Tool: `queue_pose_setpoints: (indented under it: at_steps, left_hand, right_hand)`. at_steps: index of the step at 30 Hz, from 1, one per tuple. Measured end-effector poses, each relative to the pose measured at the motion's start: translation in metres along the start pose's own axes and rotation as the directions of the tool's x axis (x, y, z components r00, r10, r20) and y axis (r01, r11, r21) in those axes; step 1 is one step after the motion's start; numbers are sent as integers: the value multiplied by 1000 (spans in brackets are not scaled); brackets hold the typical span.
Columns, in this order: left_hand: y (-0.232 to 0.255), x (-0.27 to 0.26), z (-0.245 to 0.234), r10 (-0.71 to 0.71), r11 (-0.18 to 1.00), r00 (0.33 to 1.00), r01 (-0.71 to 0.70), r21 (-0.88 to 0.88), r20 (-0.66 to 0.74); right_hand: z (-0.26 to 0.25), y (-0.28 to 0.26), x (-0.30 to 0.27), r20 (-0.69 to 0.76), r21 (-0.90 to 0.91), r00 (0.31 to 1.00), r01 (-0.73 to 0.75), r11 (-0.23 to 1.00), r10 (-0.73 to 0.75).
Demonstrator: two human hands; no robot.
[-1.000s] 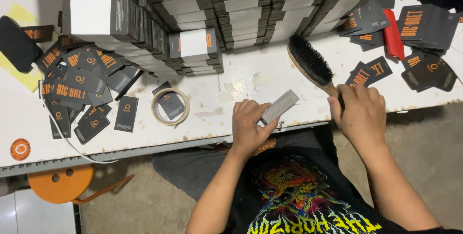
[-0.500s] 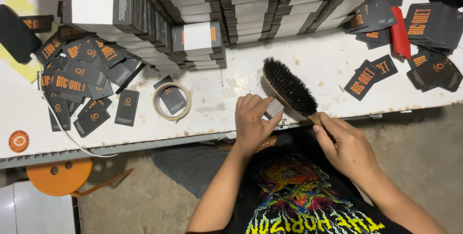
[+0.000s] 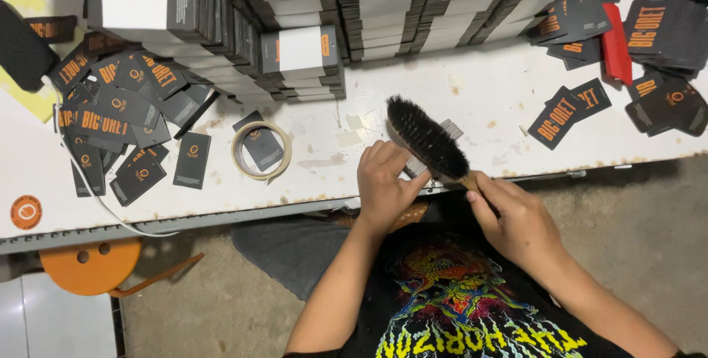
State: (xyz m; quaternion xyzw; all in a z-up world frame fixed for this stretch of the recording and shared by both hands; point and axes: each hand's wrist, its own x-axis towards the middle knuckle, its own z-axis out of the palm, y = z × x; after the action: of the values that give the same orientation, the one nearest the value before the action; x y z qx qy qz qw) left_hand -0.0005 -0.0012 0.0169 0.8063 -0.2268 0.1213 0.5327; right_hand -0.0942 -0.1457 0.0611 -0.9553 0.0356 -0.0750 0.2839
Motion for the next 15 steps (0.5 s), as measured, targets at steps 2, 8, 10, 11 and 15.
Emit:
queue_pose_setpoints:
  at_steps: [2, 8, 10, 11, 15]
  left_hand:
    - [-5, -3, 2, -12, 1000, 1000, 12, -7, 9]
    - [-13, -11, 7, -34, 999, 998, 33, 30, 45]
    - [-16, -7, 8, -19, 999, 998, 17, 44, 52]
    - [-16, -8, 9, -28, 999, 999, 26, 48, 37]
    - [-15, -9, 12, -15, 998, 1000, 14, 60, 16]
  right_hand:
    - [0, 21, 6, -33, -71, 999, -14, 997, 12]
    - [2, 60, 37, -130, -305, 992, -39, 951, -1]
    - [5, 70, 49, -176, -367, 984, -37, 929, -31]
    - [5, 76, 50, -223, -453, 970, -20, 892, -91]
    - [-11, 101, 49, -381, -300, 917, -1, 954, -119]
